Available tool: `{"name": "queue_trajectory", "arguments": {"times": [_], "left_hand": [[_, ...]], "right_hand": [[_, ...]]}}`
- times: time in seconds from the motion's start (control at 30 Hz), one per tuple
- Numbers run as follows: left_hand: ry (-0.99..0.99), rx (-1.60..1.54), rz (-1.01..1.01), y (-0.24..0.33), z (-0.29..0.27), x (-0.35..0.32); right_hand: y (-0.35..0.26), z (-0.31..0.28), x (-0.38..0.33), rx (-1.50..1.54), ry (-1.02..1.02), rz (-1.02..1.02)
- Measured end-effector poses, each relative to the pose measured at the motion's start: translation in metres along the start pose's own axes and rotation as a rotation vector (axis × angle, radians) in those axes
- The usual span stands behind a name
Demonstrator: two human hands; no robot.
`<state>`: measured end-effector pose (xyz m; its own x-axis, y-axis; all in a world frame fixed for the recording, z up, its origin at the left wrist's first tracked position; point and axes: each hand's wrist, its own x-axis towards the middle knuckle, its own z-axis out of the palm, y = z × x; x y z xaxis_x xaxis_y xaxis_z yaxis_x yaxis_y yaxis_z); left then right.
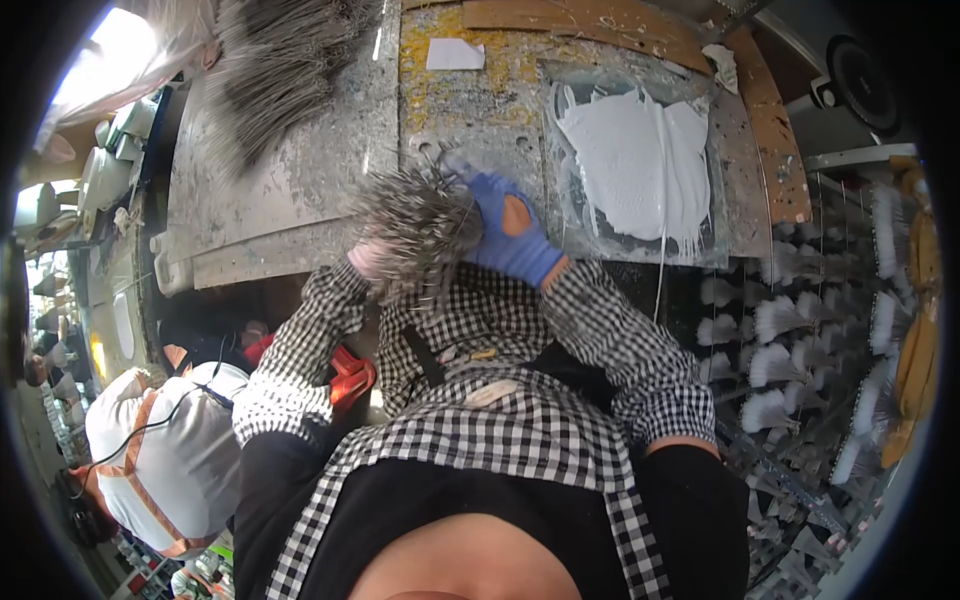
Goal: Bundling thin filaments, applying adhesive, and organizing them on a factory workbench.
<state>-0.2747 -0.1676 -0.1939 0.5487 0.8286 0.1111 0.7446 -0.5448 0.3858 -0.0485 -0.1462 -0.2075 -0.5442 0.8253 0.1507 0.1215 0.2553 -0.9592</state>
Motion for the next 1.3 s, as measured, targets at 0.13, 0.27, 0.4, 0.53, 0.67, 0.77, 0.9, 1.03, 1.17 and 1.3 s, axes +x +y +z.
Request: {"name": "queue_trajectory", "arguments": {"times": [0.13, 0.27, 0.4, 0.53, 0.67, 0.77, 0.9, 1.03, 1.17, 1.3], "left_hand": [[0.152, 0.18, 0.19, 0.015, 0.006, 0.012], [0.116, -0.659, -0.195, 0.02, 0.013, 0.004], [0.109, -0.356, -0.006, 0.033, 0.021, -0.016], [0.054, -1.397, -0.516, 0.105, 0.004, -0.065], [0.098, -1.581, -0.924, 0.122, 0.035, -0.078], [0.182, -1.633, -0.937, 0.13, 0.04, -0.07], [0.326, -1.5, -0.839, 0.129, 0.058, -0.065], [0.057, -1.999, -0.957, 0.116, 0.044, -0.078], [0.106, -1.65, -0.948, 0.122, 0.002, -0.084], [-0.021, -1.663, -0.813, 0.104, -0.006, -0.11]], "right_hand": [[-0.005, -0.014, 0.01, -0.6, 0.064, -0.412], [0.005, -0.017, 0.011, -0.531, 0.01, -0.299], [0.017, 0.002, -0.049, -0.027, 0.021, 0.085], [-0.062, -0.003, -0.071, -0.314, -0.345, 0.292], [-0.047, -0.003, -0.094, 0.552, -0.31, 0.87], [-0.052, 0.004, -0.094, 0.544, -0.214, 0.797], [-0.054, 0.015, -0.091, 0.598, -0.05, 0.799], [-0.057, 0.007, -0.104, 0.681, -0.008, 0.89], [-0.078, -0.024, -0.112, 0.436, -0.117, 0.745], [-0.084, -0.041, -0.117, 0.184, -0.08, 0.433]]}}
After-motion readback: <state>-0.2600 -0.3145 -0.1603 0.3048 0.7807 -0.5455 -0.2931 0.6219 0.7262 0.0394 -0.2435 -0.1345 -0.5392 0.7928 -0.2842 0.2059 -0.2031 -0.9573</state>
